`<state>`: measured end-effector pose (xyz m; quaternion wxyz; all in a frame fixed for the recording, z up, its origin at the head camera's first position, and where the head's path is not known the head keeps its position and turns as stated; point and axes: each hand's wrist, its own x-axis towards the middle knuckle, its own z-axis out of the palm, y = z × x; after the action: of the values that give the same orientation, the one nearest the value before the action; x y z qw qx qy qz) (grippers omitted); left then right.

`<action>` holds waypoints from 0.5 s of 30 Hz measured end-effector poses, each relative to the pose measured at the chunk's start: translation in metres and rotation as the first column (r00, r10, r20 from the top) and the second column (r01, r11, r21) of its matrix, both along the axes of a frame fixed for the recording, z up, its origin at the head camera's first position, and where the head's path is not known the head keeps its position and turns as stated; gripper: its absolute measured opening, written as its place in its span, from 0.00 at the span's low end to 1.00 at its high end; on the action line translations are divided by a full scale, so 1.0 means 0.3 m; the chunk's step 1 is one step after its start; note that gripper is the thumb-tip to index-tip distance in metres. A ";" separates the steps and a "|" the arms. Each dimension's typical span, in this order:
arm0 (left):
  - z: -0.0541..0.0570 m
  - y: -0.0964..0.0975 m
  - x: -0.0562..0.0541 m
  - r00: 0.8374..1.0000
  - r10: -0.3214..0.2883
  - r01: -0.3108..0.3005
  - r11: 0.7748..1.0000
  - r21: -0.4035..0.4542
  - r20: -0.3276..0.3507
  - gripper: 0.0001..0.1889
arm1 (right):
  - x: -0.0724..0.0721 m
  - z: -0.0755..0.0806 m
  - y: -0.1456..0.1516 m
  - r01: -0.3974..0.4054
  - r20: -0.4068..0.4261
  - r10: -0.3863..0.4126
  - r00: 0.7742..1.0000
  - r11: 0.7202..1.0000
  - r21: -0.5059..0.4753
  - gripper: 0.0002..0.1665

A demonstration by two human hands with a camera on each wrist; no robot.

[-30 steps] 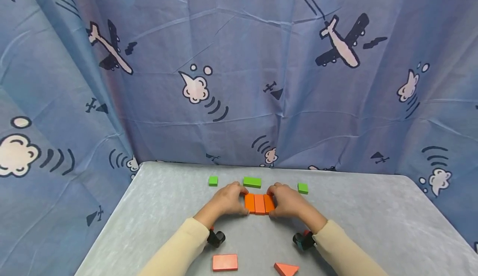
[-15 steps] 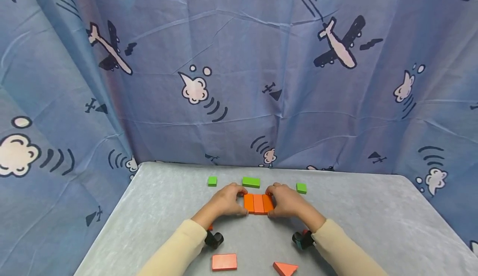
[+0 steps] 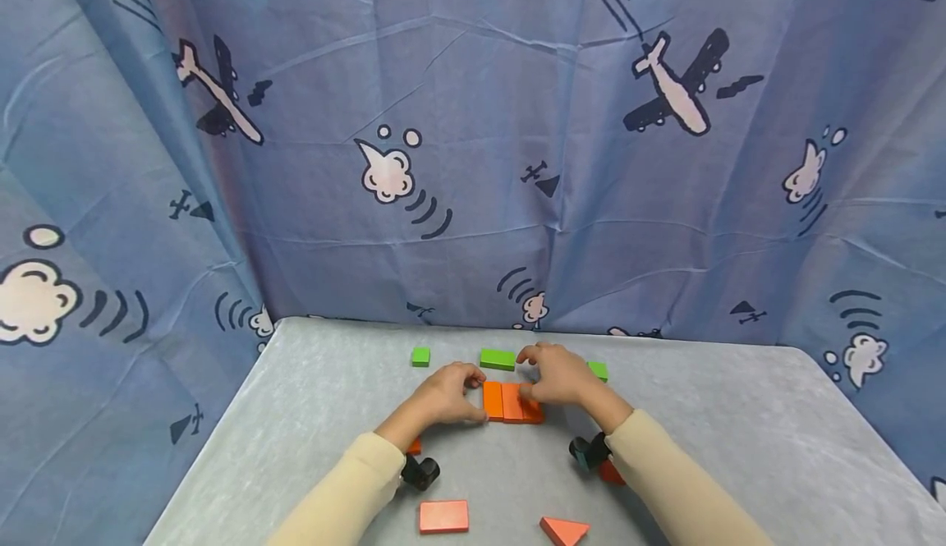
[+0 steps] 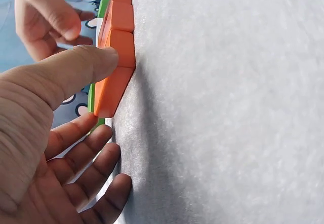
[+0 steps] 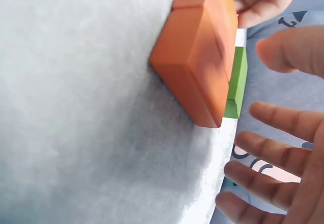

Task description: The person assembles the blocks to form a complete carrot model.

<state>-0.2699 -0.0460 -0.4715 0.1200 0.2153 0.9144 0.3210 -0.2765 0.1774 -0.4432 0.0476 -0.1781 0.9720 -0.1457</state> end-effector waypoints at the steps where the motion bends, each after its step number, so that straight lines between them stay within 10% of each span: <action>1: -0.001 0.001 0.000 1.000 -0.001 0.001 1.000 0.000 -0.003 0.28 | -0.010 0.000 0.000 0.001 0.001 -0.001 1.000 1.000 -0.001 0.26; 15: -0.005 0.000 -0.005 1.000 -0.005 0.005 1.000 -0.027 -0.010 0.28 | -0.116 -0.029 -0.040 0.038 0.002 -0.038 0.999 0.999 -0.011 0.25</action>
<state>-0.2713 -0.0461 -0.4730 0.1190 0.2175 0.9187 0.3075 -0.3113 0.1653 -0.4520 0.0447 -0.1596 0.9744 -0.1521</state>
